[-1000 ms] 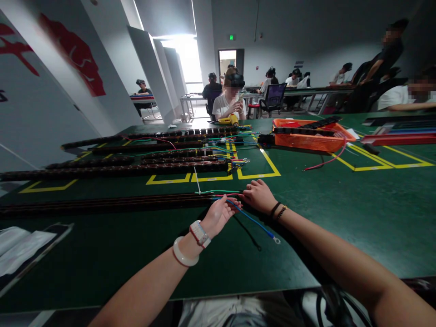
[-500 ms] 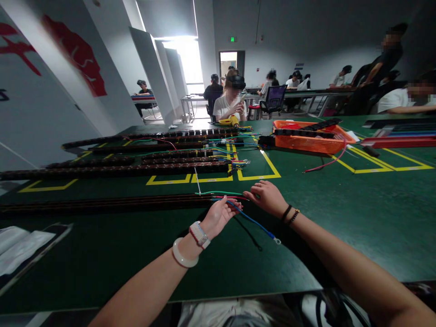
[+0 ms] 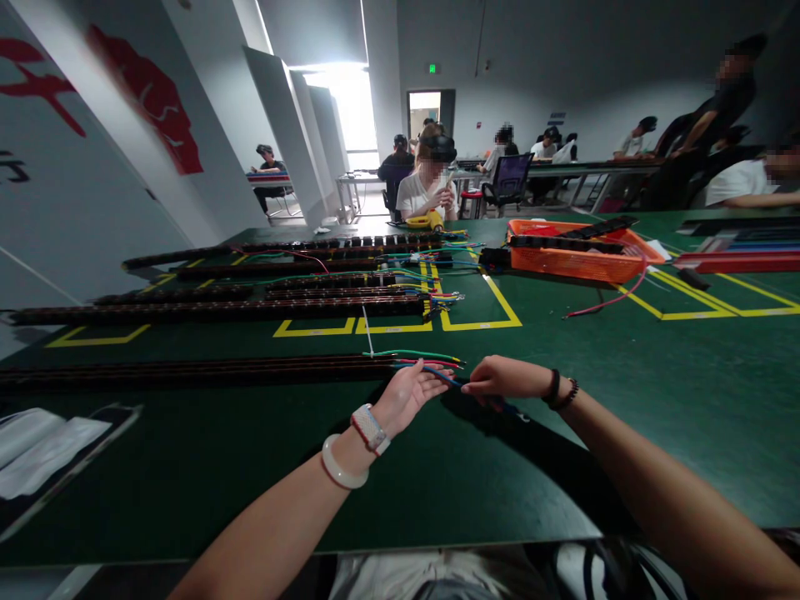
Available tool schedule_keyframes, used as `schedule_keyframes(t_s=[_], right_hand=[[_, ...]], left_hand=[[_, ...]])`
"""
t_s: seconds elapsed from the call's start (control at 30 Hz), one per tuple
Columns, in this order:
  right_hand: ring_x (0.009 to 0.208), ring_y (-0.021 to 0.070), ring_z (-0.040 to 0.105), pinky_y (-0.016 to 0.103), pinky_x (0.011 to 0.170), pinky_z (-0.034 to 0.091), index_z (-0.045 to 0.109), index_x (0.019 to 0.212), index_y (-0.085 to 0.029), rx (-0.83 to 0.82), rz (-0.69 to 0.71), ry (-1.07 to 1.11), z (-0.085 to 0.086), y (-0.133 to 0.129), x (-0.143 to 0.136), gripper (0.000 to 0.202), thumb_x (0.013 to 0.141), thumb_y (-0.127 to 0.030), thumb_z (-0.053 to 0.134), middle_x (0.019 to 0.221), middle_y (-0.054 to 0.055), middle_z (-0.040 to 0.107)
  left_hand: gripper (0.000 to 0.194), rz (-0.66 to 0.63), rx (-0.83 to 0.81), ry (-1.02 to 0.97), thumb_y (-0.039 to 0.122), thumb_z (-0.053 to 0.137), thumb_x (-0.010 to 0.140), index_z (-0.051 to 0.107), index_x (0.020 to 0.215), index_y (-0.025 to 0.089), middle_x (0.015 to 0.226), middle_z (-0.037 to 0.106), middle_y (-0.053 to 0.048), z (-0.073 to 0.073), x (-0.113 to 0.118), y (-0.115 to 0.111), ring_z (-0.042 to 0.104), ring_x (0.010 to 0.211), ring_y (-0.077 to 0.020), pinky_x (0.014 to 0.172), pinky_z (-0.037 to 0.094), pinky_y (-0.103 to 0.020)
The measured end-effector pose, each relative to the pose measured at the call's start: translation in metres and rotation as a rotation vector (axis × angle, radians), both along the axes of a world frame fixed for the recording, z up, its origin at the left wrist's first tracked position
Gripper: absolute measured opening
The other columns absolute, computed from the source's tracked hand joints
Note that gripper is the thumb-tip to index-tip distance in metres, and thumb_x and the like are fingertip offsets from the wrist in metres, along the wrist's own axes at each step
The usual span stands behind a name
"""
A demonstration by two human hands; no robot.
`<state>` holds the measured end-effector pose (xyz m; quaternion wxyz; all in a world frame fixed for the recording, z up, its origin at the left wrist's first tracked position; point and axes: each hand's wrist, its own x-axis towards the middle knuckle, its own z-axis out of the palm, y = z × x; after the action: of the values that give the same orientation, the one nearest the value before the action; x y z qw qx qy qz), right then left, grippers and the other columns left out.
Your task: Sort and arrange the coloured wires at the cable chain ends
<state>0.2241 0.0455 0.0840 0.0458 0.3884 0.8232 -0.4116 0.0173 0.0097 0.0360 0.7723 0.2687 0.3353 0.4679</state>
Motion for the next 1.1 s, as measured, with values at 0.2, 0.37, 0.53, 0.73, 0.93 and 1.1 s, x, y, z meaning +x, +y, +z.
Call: schedule_keyframes(t_s=[0.2,0.37,0.53,0.73,0.93,1.1], right_hand=[[0.040,0.0077,0.038,0.022,0.044,0.027,0.059,0.060,-0.015,0.122,-0.197,-0.078,-0.012,0.017,0.009,0.063,0.071,-0.075,0.044,0.042,-0.003,0.044],[0.041,0.0084,0.041,0.022,0.045,0.027,0.061,0.058,-0.015,0.186,-0.207,-0.174,-0.018,0.016,0.003,0.064,0.070,-0.076,0.045,0.045,-0.001,0.049],[0.044,0.0096,0.045,0.023,0.047,0.027,0.062,0.055,-0.016,0.284,-0.236,-0.285,-0.017,0.014,0.003,0.063,0.073,-0.074,0.044,0.048,0.002,0.055],[0.060,0.0116,0.051,0.022,0.053,0.031,0.065,0.073,-0.017,0.516,-0.206,-0.090,-0.004,0.026,0.015,0.048,0.077,-0.062,0.052,0.069,0.003,0.063],[0.072,0.0132,0.054,0.022,0.063,0.036,0.064,0.091,-0.017,0.833,-0.155,0.050,-0.009,0.040,-0.012,0.025,0.087,-0.037,0.051,0.086,0.007,0.063],[0.079,0.0161,0.057,0.025,0.071,0.036,0.063,0.095,-0.016,0.906,-0.043,-0.044,-0.028,0.049,-0.041,0.029,0.093,-0.035,0.042,0.086,0.007,0.066]], left_hand=[[0.038,-0.285,0.101,0.383,0.035,0.040,0.091,0.063,0.088,0.005,0.093,0.068,-0.021,0.011,0.004,-0.006,0.067,0.080,-0.0226,0.080,0.051,-0.037],[0.038,-0.304,0.222,0.487,0.044,0.050,0.086,0.059,0.083,0.008,0.085,0.070,-0.018,0.011,0.013,-0.011,0.068,0.073,-0.0201,0.073,0.052,-0.034],[0.040,-0.336,0.257,0.531,0.048,0.046,0.087,0.057,0.086,0.010,0.082,0.070,-0.017,0.009,0.012,-0.012,0.068,0.073,-0.0200,0.069,0.053,-0.033],[0.042,-0.335,0.280,0.531,0.050,0.045,0.087,0.056,0.086,0.010,0.081,0.069,-0.017,0.003,0.012,-0.009,0.068,0.071,-0.0206,0.067,0.053,-0.033],[0.038,-0.329,0.280,0.530,0.047,0.044,0.088,0.056,0.086,0.011,0.080,0.069,-0.016,0.003,0.013,-0.009,0.068,0.070,-0.0206,0.066,0.053,-0.033],[0.038,-0.330,0.262,0.542,0.046,0.042,0.088,0.056,0.087,0.011,0.075,0.070,-0.015,0.005,0.013,-0.010,0.068,0.066,-0.0198,0.062,0.052,-0.030]])
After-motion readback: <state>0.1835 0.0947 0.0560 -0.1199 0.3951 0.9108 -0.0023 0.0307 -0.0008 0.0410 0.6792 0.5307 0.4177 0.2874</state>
